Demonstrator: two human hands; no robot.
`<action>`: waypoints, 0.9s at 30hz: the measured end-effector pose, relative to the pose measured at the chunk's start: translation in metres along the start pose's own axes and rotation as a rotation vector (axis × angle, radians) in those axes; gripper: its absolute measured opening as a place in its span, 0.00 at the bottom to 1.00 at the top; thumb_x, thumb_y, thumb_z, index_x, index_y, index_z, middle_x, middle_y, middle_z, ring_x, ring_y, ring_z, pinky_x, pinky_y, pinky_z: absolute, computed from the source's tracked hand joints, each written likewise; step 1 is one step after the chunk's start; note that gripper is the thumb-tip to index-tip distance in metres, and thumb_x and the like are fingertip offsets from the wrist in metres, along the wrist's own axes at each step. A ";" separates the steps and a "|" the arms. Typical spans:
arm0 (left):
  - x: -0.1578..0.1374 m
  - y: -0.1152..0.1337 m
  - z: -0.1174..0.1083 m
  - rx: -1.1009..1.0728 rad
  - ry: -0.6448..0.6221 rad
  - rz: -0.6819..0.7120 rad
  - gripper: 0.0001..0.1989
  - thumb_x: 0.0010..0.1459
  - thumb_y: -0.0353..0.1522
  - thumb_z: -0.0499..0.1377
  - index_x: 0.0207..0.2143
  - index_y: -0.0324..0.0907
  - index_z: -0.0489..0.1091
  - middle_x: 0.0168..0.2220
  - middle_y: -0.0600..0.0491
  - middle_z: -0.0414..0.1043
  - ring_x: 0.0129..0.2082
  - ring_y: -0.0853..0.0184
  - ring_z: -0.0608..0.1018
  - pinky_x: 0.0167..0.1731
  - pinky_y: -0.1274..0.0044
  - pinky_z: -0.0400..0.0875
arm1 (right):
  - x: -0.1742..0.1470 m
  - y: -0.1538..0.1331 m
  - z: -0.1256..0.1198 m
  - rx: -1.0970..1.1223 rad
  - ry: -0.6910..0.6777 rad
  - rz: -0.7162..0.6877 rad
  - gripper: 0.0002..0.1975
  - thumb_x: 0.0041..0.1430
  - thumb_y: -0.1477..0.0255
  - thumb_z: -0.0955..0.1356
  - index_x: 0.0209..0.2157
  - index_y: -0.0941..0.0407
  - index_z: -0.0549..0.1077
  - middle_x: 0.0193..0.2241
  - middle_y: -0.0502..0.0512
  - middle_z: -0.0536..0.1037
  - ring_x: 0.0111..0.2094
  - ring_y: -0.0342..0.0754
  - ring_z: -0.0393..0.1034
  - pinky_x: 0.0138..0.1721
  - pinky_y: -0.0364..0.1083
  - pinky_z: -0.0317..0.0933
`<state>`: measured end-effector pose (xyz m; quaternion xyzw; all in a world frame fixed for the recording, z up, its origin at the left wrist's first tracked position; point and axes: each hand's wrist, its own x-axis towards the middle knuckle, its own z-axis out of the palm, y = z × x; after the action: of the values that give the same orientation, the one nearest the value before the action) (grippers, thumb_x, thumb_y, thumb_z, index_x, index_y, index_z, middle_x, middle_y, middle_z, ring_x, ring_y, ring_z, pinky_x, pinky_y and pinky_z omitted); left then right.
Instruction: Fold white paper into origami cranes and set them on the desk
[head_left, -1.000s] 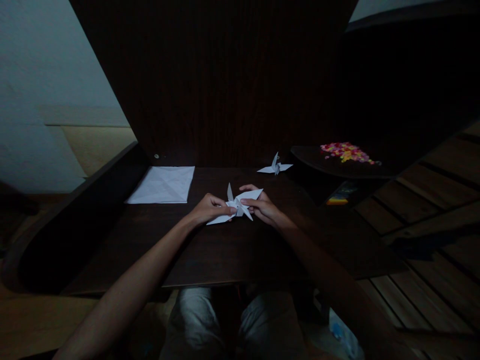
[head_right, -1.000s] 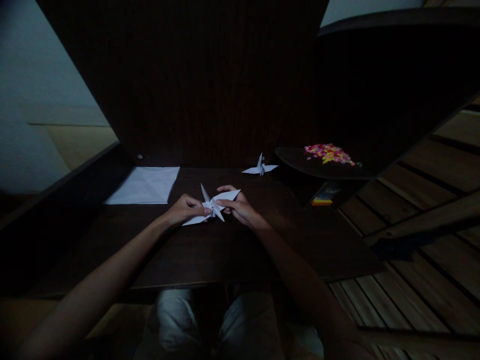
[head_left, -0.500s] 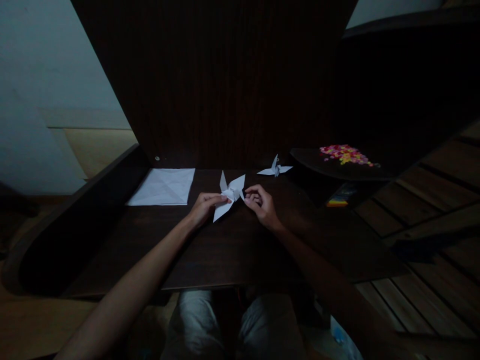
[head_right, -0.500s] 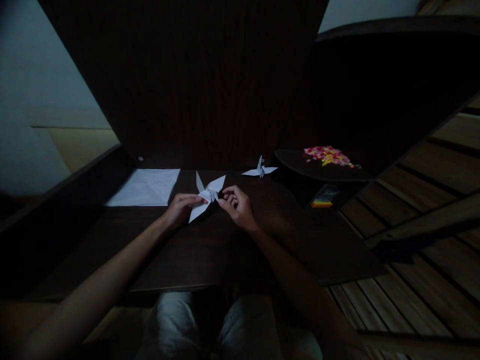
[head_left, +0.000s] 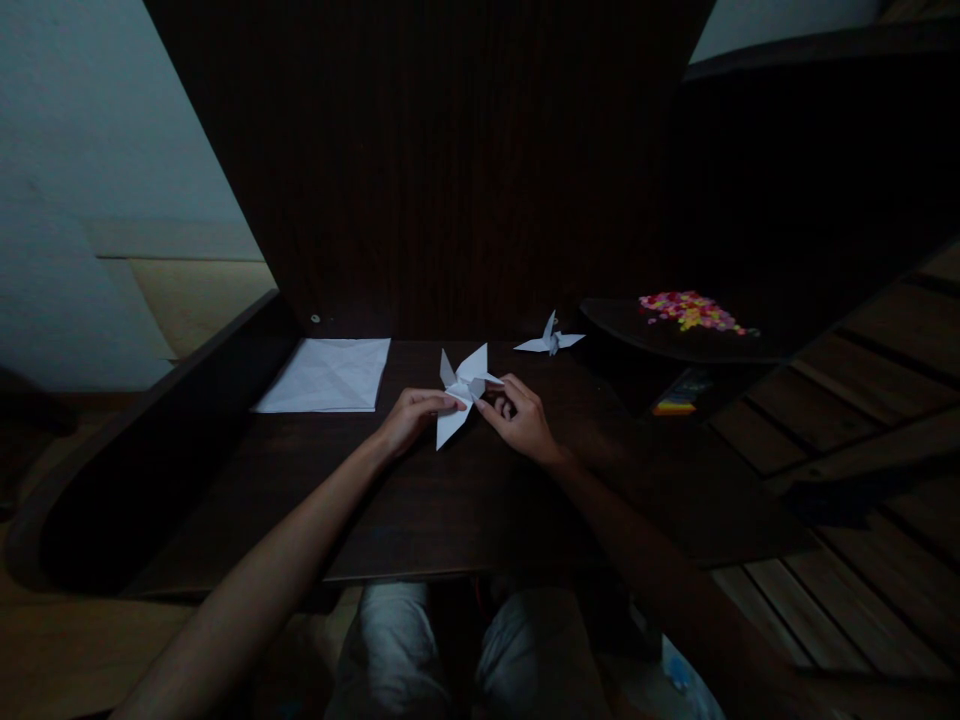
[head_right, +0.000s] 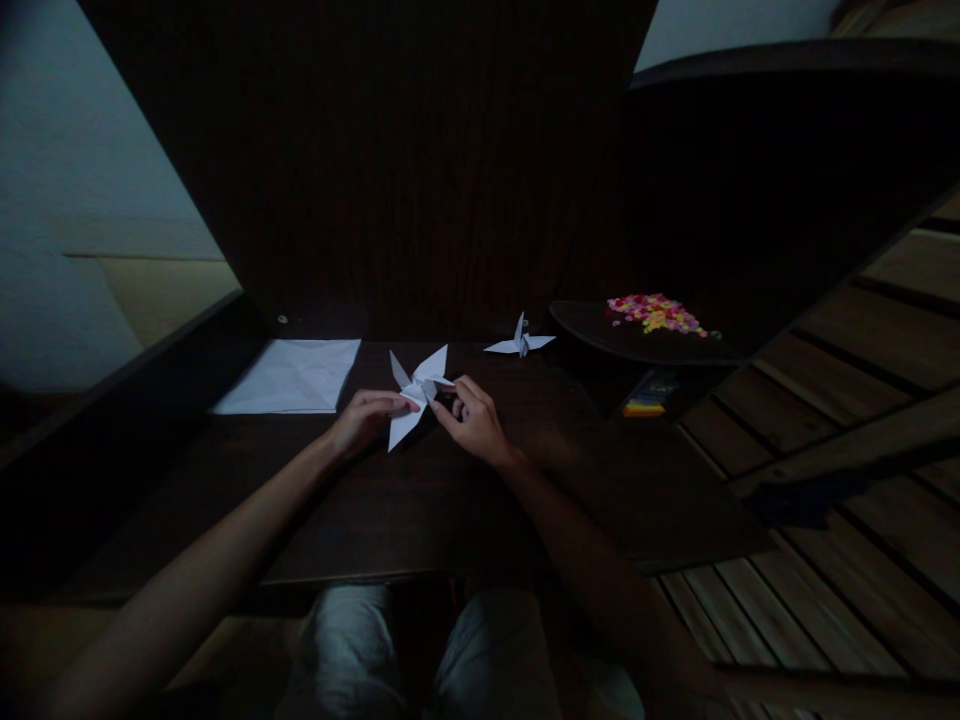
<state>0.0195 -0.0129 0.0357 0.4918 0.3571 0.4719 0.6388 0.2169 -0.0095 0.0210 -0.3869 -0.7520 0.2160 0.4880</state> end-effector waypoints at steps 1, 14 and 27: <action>0.000 0.000 0.000 0.001 0.001 -0.003 0.09 0.40 0.33 0.64 0.25 0.35 0.78 0.27 0.47 0.78 0.30 0.64 0.76 0.37 0.74 0.66 | 0.000 0.000 0.000 -0.025 0.002 -0.008 0.09 0.54 0.65 0.68 0.35 0.55 0.71 0.30 0.52 0.66 0.22 0.40 0.57 0.23 0.43 0.55; 0.000 -0.003 -0.003 0.104 -0.054 0.025 0.10 0.43 0.33 0.63 0.28 0.36 0.78 0.31 0.46 0.78 0.34 0.62 0.77 0.40 0.72 0.66 | -0.001 -0.001 0.000 -0.044 0.004 -0.002 0.10 0.54 0.64 0.67 0.35 0.55 0.71 0.28 0.52 0.65 0.23 0.41 0.56 0.23 0.43 0.56; -0.001 0.002 -0.006 0.175 -0.072 0.026 0.12 0.47 0.37 0.61 0.28 0.35 0.76 0.29 0.48 0.76 0.30 0.64 0.76 0.32 0.74 0.69 | 0.001 0.003 0.001 -0.022 0.074 -0.006 0.08 0.56 0.65 0.67 0.29 0.55 0.72 0.28 0.52 0.67 0.25 0.43 0.59 0.27 0.44 0.57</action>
<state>0.0131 -0.0124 0.0364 0.5669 0.3675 0.4290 0.5996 0.2172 -0.0062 0.0192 -0.3977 -0.7368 0.1920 0.5120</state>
